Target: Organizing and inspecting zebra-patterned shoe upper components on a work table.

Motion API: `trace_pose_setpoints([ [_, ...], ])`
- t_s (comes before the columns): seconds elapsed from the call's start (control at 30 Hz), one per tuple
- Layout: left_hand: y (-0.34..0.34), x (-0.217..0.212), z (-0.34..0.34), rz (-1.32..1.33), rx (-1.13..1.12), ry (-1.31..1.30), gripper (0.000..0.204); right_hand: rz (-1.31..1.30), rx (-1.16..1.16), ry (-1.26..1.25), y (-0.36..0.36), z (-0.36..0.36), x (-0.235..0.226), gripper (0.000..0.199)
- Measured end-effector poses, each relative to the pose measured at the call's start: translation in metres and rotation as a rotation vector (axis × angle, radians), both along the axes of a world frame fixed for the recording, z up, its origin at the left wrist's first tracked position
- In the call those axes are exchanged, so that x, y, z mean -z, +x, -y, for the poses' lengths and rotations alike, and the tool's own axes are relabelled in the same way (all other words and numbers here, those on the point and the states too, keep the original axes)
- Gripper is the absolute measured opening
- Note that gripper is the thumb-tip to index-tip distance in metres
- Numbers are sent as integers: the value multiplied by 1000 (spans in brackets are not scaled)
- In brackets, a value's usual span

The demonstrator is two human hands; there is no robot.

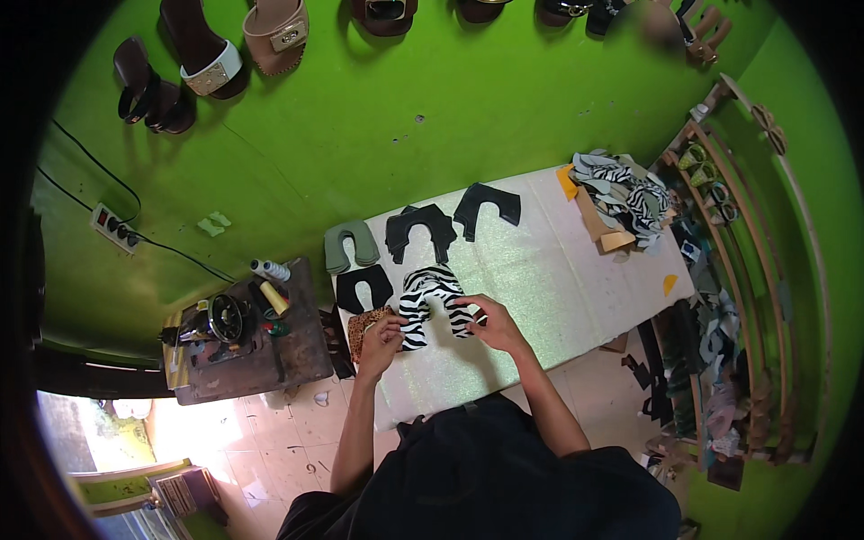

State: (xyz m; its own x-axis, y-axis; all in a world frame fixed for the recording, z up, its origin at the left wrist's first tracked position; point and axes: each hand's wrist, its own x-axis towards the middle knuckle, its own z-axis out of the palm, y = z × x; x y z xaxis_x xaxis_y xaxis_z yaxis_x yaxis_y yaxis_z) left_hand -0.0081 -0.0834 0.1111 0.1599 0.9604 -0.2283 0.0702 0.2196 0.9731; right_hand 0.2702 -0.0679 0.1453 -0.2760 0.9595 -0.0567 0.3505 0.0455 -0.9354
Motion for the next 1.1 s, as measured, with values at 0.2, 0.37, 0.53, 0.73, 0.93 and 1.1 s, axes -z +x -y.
trace_pose_setpoints([
  [0.2, -6, 9, -25, -158, -7, 88, 33, 7, 26, -108, -11, -25, 10, 50],
  [0.37, -8, 12, -54, -177, -2, 70, 34, 38, 44, -55, -16, -55, 10, 52],
  [0.53, -2, 21, -77, -227, -44, 120, 33, 91, 35, -15, -15, -78, 24, 59],
  [0.73, 8, 62, -87, -318, -63, 108, 33, 97, 28, -141, -17, -93, 60, 64],
  [0.93, 13, 82, -96, -368, -62, 3, 33, 111, 28, -150, -18, -99, 95, 63],
  [1.1, 12, 101, -97, -353, -98, -3, 32, 113, 41, -166, -17, -101, 119, 59],
])
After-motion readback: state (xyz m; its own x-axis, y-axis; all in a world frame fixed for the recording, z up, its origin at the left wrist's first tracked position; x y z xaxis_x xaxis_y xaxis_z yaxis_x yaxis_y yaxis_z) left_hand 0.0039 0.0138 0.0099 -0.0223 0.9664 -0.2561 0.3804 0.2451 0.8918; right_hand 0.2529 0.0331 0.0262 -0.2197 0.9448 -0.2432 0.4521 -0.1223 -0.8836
